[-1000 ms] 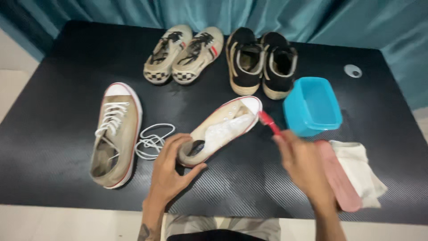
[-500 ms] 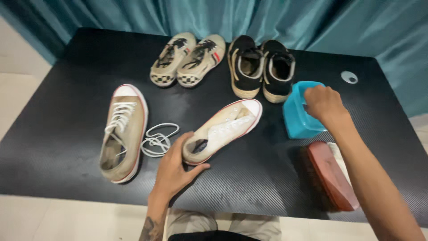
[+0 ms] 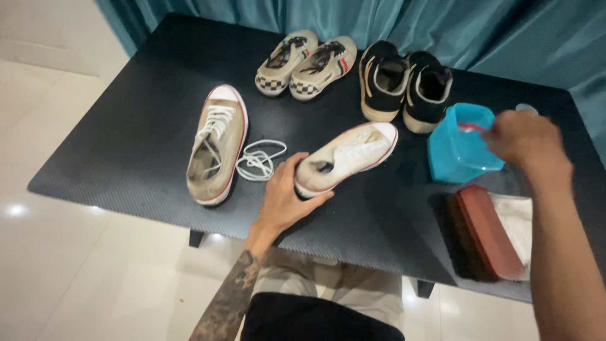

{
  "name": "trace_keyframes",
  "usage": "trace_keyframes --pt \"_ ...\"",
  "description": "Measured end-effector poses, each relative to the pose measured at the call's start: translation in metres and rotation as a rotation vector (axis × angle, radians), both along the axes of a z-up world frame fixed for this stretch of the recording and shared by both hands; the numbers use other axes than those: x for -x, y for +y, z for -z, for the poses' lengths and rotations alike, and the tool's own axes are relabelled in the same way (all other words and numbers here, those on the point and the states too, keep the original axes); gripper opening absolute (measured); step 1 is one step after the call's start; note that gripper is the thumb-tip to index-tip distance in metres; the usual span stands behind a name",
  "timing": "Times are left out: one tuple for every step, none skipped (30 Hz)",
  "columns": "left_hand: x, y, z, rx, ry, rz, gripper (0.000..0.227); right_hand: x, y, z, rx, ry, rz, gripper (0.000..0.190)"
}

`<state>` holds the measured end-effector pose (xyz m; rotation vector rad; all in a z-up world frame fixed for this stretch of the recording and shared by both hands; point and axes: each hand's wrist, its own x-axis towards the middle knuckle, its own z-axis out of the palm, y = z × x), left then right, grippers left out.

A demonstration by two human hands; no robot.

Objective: The person scrubs a white shoe using a toothbrush and liquid from a blue container. They clean the canvas upper, the rubber sole edges, and the interior heel area.

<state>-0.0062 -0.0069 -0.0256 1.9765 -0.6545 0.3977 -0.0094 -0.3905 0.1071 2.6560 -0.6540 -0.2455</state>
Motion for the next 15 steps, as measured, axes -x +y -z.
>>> trace_keyframes --pt "0.004 -0.002 0.0 0.001 0.004 -0.004 0.077 0.013 0.0 0.002 0.001 0.004 -0.004 0.035" --pt "0.008 -0.005 -0.002 0.005 -0.036 -0.048 0.078 0.028 0.0 0.004 0.06 -0.088 0.001 0.035" --pt "0.011 -0.008 -0.004 0.01 -0.076 -0.092 0.078 0.042 -0.002 0.006 0.119 -0.179 0.008 0.037" --pt "0.014 -0.012 -0.004 0.01 -0.076 -0.088 0.078 0.058 -0.006 0.015 0.119 -0.18 0.012 0.037" --pt "0.017 -0.016 -0.005 0.051 -0.093 -0.125 0.078 0.074 -0.01 0.024 0.115 -0.338 -0.069 0.036" --pt "0.02 -0.022 -0.004 0.092 -0.106 -0.159 0.077 0.092 -0.016 0.034 0.111 -0.495 -0.145 0.036" --pt "0.022 -0.024 -0.003 0.09 -0.103 -0.151 0.077 0.104 -0.003 0.04 0.112 -0.491 -0.137 0.036" --pt "0.024 -0.027 -0.002 0.095 -0.081 -0.188 0.08 0.116 0.01 0.045 -0.045 -0.608 -0.212 0.031" --pt "0.025 -0.029 -0.002 0.099 -0.058 -0.225 0.083 0.127 0.023 0.049 -0.204 -0.725 -0.287 0.027" --pt "0.027 -0.031 -0.002 0.101 -0.058 -0.221 0.083 0.127 0.053 0.051 -0.201 -0.725 -0.284 0.027" --pt "0.029 -0.033 -0.002 0.101 -0.047 -0.228 0.083 0.127 0.084 0.052 -0.489 -0.764 -0.259 0.027" --pt "0.03 -0.033 -0.002 0.101 -0.036 -0.238 0.082 0.126 0.115 0.052 -0.784 -0.794 -0.237 0.027" --pt "0.033 -0.034 -0.005 0.102 -0.036 -0.236 0.082 0.124 0.133 0.068 -0.782 -0.795 -0.236 0.027" --pt "0.035 -0.034 -0.008 0.151 0.011 -0.206 0.085 0.12 0.151 0.083 -0.937 -0.847 -0.305 0.021" --pt "0.037 -0.033 -0.011 0.2 0.058 -0.176 0.087 0.116 0.17 0.099 -1.092 -0.894 -0.376 0.014"
